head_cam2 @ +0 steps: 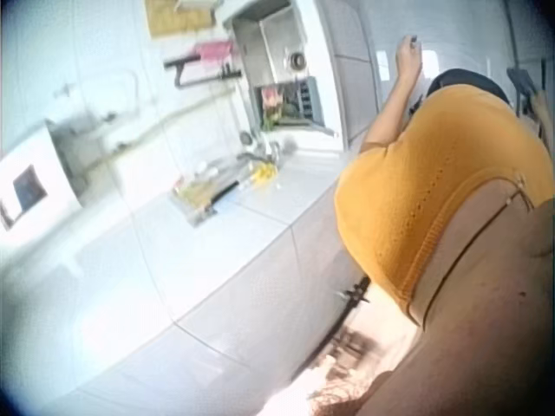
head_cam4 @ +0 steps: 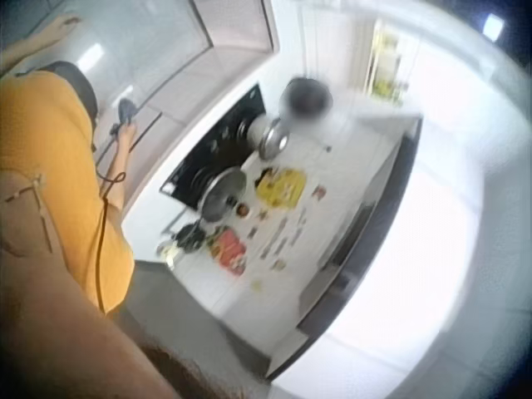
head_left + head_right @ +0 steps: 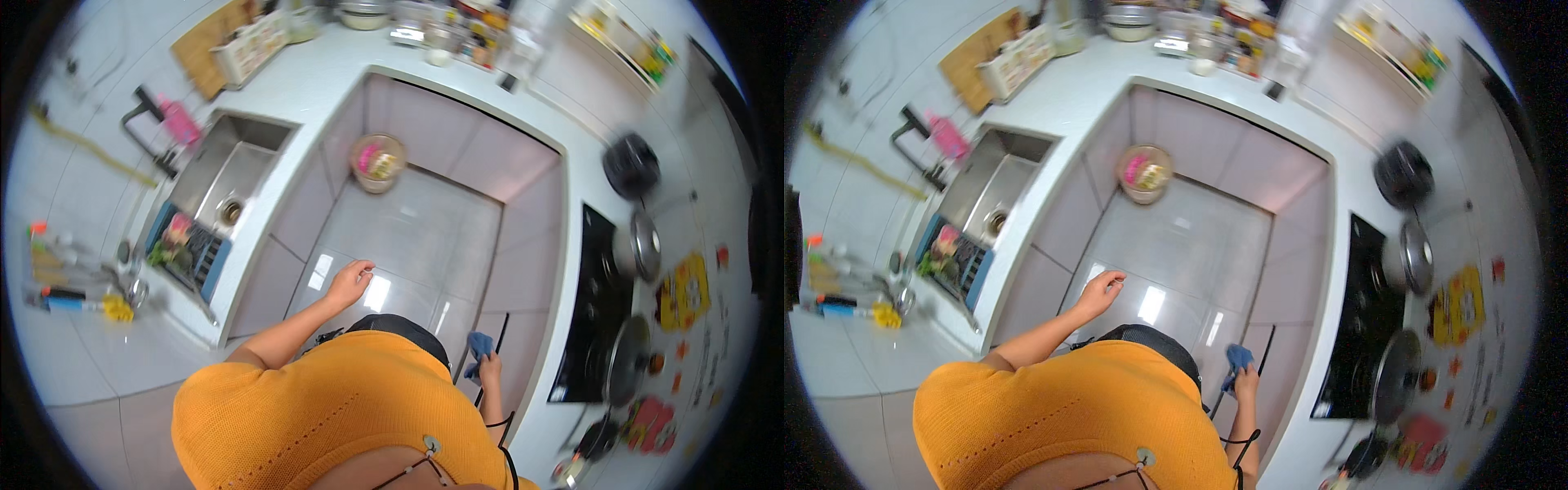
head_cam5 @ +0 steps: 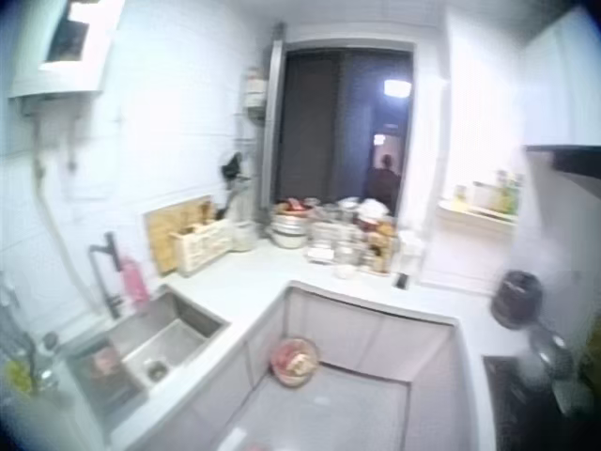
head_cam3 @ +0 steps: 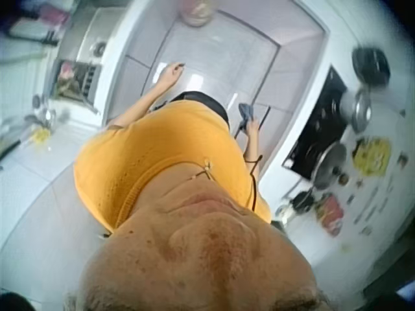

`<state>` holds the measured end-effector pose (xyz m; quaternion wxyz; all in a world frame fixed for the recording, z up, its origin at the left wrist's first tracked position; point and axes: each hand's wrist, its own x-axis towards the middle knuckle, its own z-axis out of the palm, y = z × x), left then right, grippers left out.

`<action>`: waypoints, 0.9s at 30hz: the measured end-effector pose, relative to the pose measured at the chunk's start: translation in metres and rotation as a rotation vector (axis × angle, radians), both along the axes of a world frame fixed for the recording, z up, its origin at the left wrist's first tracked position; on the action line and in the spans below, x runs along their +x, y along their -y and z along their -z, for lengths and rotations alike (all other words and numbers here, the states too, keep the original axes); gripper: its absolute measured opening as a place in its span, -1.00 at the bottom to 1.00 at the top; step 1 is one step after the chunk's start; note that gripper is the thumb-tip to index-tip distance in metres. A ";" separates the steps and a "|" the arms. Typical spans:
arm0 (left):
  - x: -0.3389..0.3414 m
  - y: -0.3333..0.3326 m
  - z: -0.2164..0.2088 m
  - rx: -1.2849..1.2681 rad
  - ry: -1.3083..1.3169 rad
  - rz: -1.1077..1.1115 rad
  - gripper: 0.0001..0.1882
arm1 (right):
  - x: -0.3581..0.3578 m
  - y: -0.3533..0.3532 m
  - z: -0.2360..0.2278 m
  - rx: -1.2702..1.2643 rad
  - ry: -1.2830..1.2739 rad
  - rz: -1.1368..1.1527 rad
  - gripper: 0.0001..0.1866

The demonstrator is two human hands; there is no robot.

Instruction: The person picks up several bottles and containers from a shelf one at a time, wipes the shelf and the bottom of each bottle with a cloth, and replaces them. They then use the cloth to wipe the surface of a stovetop and around the sink area.

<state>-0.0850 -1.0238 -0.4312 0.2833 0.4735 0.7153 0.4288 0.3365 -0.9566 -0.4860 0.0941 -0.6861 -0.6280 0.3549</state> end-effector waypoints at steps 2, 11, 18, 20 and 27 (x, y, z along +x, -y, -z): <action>-0.024 0.017 0.000 0.028 0.033 -0.151 -0.77 | -0.080 -0.048 -0.036 -0.094 -0.094 -0.219 -0.74; -0.095 0.068 0.020 0.045 0.170 -0.668 -0.76 | -0.359 -0.179 -0.082 -0.538 -0.603 -0.641 -0.74; -0.171 0.021 -0.001 0.235 0.437 -0.824 -0.77 | -0.556 -0.202 -0.154 -0.759 -0.653 -0.957 -0.67; -0.198 0.002 -0.016 0.219 0.591 -0.922 -0.73 | -0.607 -0.201 -0.177 -0.733 -0.575 -1.143 -0.67; -0.249 -0.022 -0.040 0.403 0.772 -1.209 -0.73 | -0.773 -0.183 -0.192 0.414 -0.713 -1.868 -0.82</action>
